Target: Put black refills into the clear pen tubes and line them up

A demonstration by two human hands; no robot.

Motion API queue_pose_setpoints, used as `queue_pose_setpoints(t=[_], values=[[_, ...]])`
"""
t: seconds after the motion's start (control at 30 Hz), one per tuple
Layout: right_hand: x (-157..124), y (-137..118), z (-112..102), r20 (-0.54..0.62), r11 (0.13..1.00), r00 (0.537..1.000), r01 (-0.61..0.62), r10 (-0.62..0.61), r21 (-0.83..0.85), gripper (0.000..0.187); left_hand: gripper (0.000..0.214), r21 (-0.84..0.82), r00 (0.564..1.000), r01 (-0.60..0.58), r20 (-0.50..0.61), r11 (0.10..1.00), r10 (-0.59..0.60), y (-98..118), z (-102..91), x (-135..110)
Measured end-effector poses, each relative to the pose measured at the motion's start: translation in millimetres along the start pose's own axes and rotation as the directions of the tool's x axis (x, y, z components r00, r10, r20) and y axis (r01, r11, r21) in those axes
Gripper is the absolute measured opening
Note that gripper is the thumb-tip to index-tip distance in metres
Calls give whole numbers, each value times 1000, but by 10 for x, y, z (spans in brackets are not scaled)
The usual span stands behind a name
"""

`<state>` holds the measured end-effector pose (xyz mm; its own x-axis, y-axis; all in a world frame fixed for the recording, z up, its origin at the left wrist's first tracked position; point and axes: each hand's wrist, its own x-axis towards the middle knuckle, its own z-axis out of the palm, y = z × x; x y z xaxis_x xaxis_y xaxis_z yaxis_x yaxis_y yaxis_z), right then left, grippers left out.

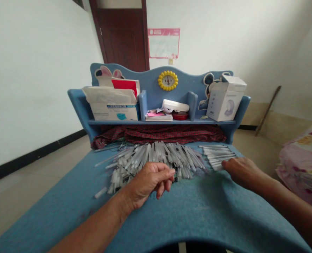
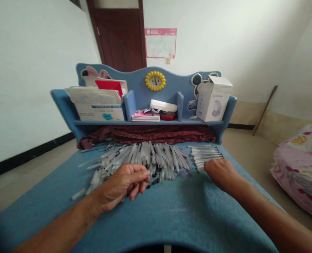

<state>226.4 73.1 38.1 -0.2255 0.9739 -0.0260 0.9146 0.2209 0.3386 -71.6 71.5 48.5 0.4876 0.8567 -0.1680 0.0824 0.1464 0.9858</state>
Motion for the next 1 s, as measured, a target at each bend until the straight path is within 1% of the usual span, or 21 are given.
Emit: queue_pose_setpoints(t=[0.07,0.17,0.3,0.5,0.6,0.7,0.77,0.8,0.87,0.93,1.0], values=[[-28,19,139,21,1000,1000,10,-10,5,31,28,6,1000,-5,-12,1000,5,3,-6,6],[-35,26,231,29,1000,999,-13,12,16,33,27,20,999,-7,-32,1000,8,9,-9,15],[-6,48,249,33,998,998,-62,61,22,33,27,29,998,-20,-62,999,21,6,-7,24],[-2,55,236,47,998,997,-67,66,15,34,26,21,995,-35,-92,999,37,8,-35,32],[-3,-46,134,43,998,998,-38,36,50,29,26,16,993,-40,-113,999,42,17,-57,34],[20,-243,-57,14,988,997,69,-72,139,18,25,7,989,-49,-137,999,50,27,-68,34],[62,-399,-205,-43,954,981,192,-188,231,16,24,10,987,-57,-149,998,58,34,-70,31],[95,-475,-276,-83,925,966,259,-246,278,16,24,16,986,-61,-155,998,63,37,-71,29],[183,-611,-401,-140,876,937,349,-320,333,15,24,33,983,-72,-166,997,76,41,-75,27],[293,-720,-495,-176,843,916,400,-359,359,14,25,48,980,-79,-177,996,87,42,-88,25],[407,-802,-553,-203,828,906,423,-372,369,14,25,59,978,-82,-188,995,92,42,-109,23]])
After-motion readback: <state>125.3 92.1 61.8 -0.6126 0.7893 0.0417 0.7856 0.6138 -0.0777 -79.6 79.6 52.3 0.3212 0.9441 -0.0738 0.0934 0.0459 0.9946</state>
